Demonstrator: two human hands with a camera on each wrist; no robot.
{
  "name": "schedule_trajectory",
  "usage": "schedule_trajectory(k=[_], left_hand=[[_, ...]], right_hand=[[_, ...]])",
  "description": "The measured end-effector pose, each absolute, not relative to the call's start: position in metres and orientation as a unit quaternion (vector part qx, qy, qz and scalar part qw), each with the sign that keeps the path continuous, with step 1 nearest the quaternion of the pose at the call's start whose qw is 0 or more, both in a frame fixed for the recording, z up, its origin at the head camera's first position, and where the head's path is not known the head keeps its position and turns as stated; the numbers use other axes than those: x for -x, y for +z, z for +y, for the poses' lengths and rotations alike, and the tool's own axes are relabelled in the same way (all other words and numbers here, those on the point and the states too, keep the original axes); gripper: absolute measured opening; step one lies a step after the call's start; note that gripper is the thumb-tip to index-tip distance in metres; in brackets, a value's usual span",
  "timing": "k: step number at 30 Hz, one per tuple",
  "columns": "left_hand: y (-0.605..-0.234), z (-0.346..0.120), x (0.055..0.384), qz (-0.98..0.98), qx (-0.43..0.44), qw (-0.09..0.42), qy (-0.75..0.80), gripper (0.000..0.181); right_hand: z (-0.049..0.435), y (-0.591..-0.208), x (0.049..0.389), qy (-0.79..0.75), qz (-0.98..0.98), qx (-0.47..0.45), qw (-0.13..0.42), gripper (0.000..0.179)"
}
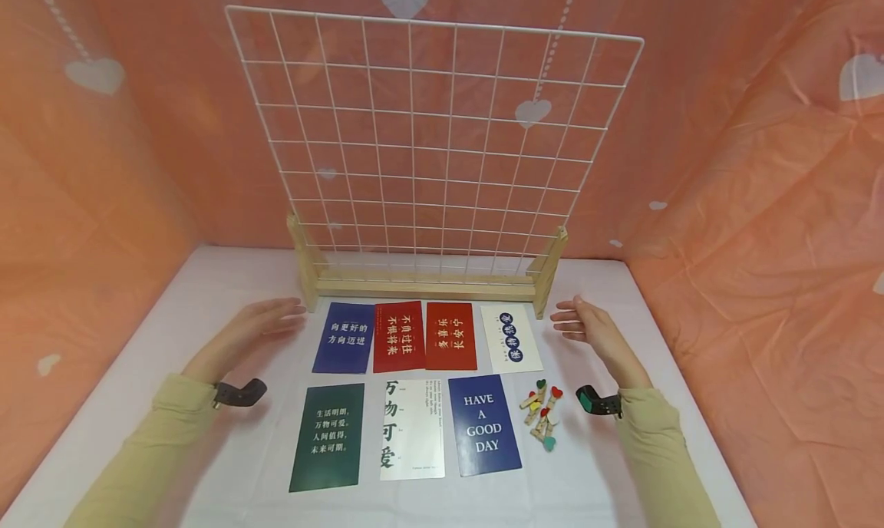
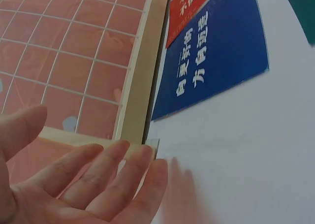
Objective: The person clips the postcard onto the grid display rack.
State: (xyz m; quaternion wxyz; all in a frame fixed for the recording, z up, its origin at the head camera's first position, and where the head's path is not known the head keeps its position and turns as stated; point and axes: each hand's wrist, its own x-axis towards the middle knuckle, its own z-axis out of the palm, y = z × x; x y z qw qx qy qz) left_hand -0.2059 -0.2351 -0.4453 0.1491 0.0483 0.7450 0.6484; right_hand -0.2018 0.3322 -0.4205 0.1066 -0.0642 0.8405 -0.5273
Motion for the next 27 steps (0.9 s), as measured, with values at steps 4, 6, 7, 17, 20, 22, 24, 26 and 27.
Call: schedule_trajectory(k=[4,6,7,17,20,22,24,26,27], left_hand=[[-0.449,-0.229,0.205,0.737,-0.042,0.152,0.657,0.052],[-0.451,-0.226,0.205,0.735,-0.04,0.153,0.66,0.052],[-0.451,-0.225,0.205,0.736,-0.042,0.153,0.658,0.052],[-0.458,-0.213,0.209,0.728,-0.021,0.145,0.67,0.055],[-0.459,-0.21,0.211,0.722,-0.016,0.146,0.676,0.054],[-0.46,-0.208,0.212,0.718,-0.014,0.147,0.68,0.053],[-0.46,-0.206,0.214,0.718,-0.008,0.146,0.681,0.051],[-0.461,-0.204,0.216,0.723,-0.007,0.146,0.676,0.052],[-0.461,-0.203,0.217,0.724,-0.004,0.145,0.674,0.052]], right_hand=[[0.331,-0.428,0.201,-0.534,0.835,0.07,0.111,0.071],[0.329,-0.43,0.201,-0.535,0.834,0.073,0.116,0.071],[0.328,-0.431,0.201,-0.535,0.833,0.074,0.119,0.071],[0.325,-0.435,0.197,-0.525,0.839,0.066,0.129,0.072],[0.325,-0.436,0.198,-0.529,0.836,0.064,0.131,0.071],[0.325,-0.437,0.197,-0.534,0.832,0.066,0.135,0.068],[0.324,-0.437,0.196,-0.541,0.827,0.067,0.139,0.065],[0.324,-0.437,0.196,-0.541,0.826,0.07,0.143,0.065],[0.324,-0.438,0.195,-0.543,0.824,0.069,0.145,0.065]])
